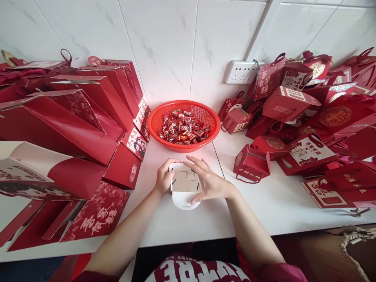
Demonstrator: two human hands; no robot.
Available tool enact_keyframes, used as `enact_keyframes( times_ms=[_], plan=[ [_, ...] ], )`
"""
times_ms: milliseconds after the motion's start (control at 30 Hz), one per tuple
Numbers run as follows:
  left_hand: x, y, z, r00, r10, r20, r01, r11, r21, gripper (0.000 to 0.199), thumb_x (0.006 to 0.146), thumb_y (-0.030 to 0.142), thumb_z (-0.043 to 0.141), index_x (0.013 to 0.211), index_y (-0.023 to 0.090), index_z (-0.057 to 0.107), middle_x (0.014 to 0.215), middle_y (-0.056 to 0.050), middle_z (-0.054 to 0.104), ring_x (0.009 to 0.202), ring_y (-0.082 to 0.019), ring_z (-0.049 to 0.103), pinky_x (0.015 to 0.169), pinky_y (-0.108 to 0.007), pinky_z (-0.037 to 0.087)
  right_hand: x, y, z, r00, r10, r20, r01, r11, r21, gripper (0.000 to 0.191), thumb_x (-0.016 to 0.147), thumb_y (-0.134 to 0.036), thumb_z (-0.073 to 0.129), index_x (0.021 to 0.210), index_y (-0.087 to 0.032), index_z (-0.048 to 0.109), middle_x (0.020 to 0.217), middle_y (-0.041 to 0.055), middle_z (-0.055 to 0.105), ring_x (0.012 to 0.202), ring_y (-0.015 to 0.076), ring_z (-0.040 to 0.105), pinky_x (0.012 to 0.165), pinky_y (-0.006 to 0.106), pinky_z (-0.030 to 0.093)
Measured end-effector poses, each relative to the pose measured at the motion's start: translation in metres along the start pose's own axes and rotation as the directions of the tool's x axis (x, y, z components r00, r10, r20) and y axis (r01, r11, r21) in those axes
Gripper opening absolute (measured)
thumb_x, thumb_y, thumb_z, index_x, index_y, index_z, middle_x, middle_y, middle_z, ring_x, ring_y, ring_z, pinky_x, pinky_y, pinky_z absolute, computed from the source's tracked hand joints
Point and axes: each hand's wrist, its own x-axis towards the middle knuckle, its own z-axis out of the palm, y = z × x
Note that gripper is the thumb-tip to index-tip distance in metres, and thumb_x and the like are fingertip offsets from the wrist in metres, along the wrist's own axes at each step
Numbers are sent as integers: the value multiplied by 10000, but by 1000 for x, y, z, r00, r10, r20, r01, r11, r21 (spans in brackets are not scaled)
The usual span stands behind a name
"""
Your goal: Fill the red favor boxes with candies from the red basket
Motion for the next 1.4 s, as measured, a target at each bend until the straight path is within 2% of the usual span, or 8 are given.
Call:
enact_keyframes(
  times_ms=[167, 367, 767, 833, 967, 1033, 1233, 1400],
  plan=[
    [2, -4, -6, 990, 21, 142, -14, 999, -45, 357, 916, 384, 479, 1189, 167, 554, 1105, -98, 649, 984, -244, 619, 876, -346, 480, 0, -2, 3, 998, 33, -48, -32, 999, 12, 1149, 674, -485, 864, 1588, -300, 192, 1571, 158, 316, 1470, 361, 304, 1208, 600, 212],
    [6, -8, -25, 904, 197, 380, -225, 974, 30, 1116, 655, 732, 748, 1533, 210, 297, 1515, -205, 346, 1385, -414, 383, 1137, -528, 357, 2, 5, 5, 994, 28, -109, -26, 1000, 17, 1052, 695, -344, 829, 1569, -271, 248, 1455, 147, 411, 1348, 339, 445, 1121, 510, 411],
    [4, -16, -13, 927, 99, 361, -101, 995, -16, 1273, 661, 360, 888, 1592, 357, 20, 1571, -131, 313, 1439, -370, 362, 1166, -584, 345, 7, 17, 4, 963, 0, -268, 9, 999, 36, 696, 873, -555, 673, 1460, -254, 452, 1450, 147, 445, 1359, 333, 454, 1118, 513, 417],
    [6, -19, -14, 930, 122, 347, -120, 992, -26, 1245, 674, 358, 877, 1593, 353, 37, 1574, -135, 320, 1442, -371, 364, 1173, -599, 326, 9, 13, -1, 900, 23, -435, -13, 1000, 27, 396, 982, -486, 533, 1288, -245, 603, 1387, 123, 528, 1299, 293, 520, 1093, 477, 439],
    [7, -22, -17, 929, 146, 340, -153, 988, -6, 1196, 668, 349, 879, 1590, 324, 117, 1580, -147, 319, 1449, -378, 358, 1183, -579, 324, 22, 4, -27, 611, 54, -790, -120, 993, -24, 253, 1009, -395, 488, 939, -236, 671, 987, 72, 688, 932, 225, 650, 836, 365, 542],
    [7, -22, -18, 927, 146, 346, -156, 988, 3, 1173, 662, 350, 883, 1582, 314, 157, 1568, -148, 338, 1441, -377, 373, 1184, -570, 330, 36, 3, -47, 575, 20, -818, -156, 984, -85, 227, 994, -366, 498, 915, -236, 666, 942, 65, 686, 871, 217, 643, 780, 344, 539],
    [5, -18, -19, 929, 140, 343, -174, 982, 69, 1131, 655, 362, 887, 1558, 326, 207, 1553, -129, 346, 1452, -354, 355, 1194, -557, 325, 109, 25, -88, 883, 309, -353, -423, 850, -313, 369, 939, -142, 376, 1181, -168, 653, 1173, 108, 696, 1076, 241, 652, 933, 361, 507],
    [5, -15, -21, 931, 118, 345, -165, 980, 110, 1120, 624, 389, 905, 1531, 331, 252, 1535, -119, 358, 1430, -348, 384, 1177, -538, 366, 162, 44, -78, 904, 425, 41, -370, 829, -420, 759, 683, -160, 744, 1410, -285, 562, 1440, 81, 573, 1260, 344, 582, 1041, 426, 483]
  ],
)
